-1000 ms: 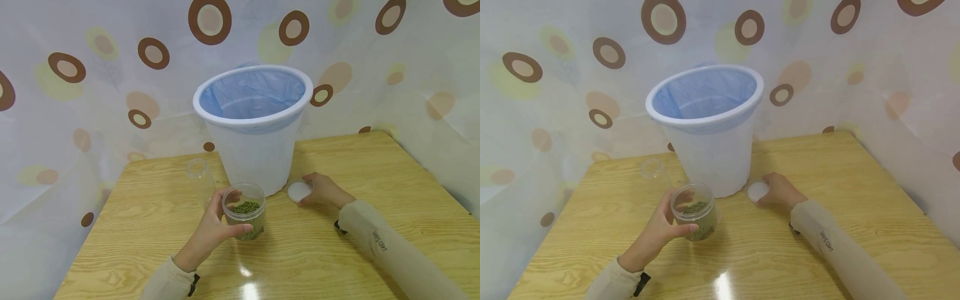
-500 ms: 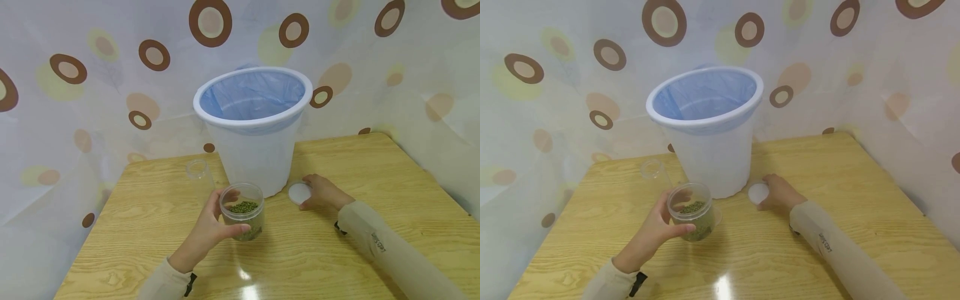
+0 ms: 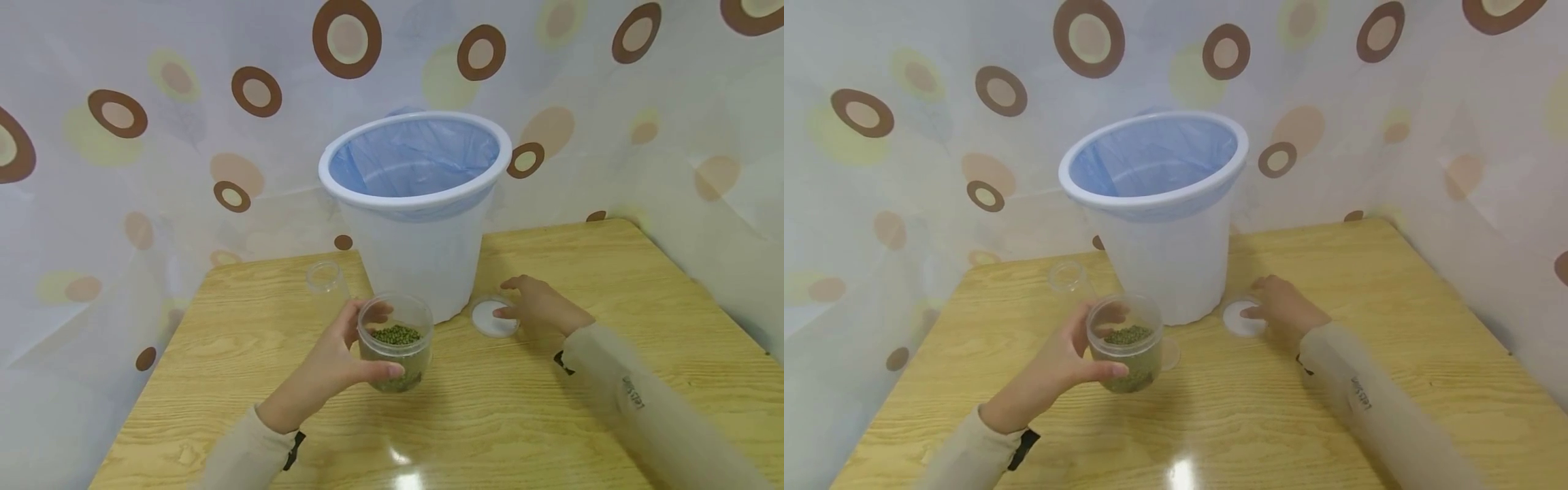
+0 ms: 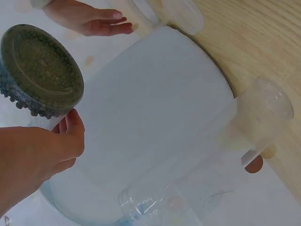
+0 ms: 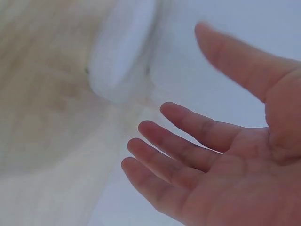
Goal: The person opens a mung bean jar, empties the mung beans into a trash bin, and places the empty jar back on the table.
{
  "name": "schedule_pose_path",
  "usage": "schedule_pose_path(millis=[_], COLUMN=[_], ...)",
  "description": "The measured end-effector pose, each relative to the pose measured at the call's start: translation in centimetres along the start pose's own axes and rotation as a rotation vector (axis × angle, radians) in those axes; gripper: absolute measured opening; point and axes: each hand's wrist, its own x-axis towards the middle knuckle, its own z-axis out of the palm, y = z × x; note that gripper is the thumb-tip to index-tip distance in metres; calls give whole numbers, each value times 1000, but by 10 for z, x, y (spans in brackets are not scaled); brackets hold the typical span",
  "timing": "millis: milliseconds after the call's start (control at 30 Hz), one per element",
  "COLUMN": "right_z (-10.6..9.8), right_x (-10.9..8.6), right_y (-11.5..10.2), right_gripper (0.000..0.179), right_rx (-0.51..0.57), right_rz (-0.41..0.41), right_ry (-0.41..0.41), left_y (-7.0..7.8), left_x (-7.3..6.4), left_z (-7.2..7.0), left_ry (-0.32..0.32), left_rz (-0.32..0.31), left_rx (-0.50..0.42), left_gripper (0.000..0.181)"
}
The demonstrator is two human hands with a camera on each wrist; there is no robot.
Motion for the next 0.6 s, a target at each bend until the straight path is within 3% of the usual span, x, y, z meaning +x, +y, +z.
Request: schedule_pose_path(millis=[133, 333, 500, 600], right_z=[-16, -43, -68, -81], right_x=[-1, -1, -5, -8], right_y=[-3, -16, -33, -42], right_gripper=[54, 41, 40, 41], right_rx=[32, 55, 135, 178], right_rz=[-28, -71, -89, -121], right_ry=[52, 195, 350, 482], left_y=[11, 25, 34, 39], left_x=[2, 3, 3, 3], left_z=[-6, -13, -16, -18], left_ry=[-27, -59, -79, -81], left_rz=[24, 53, 79, 102], left_rx=[9, -31, -83, -106], left_gripper=[81, 80, 82, 82])
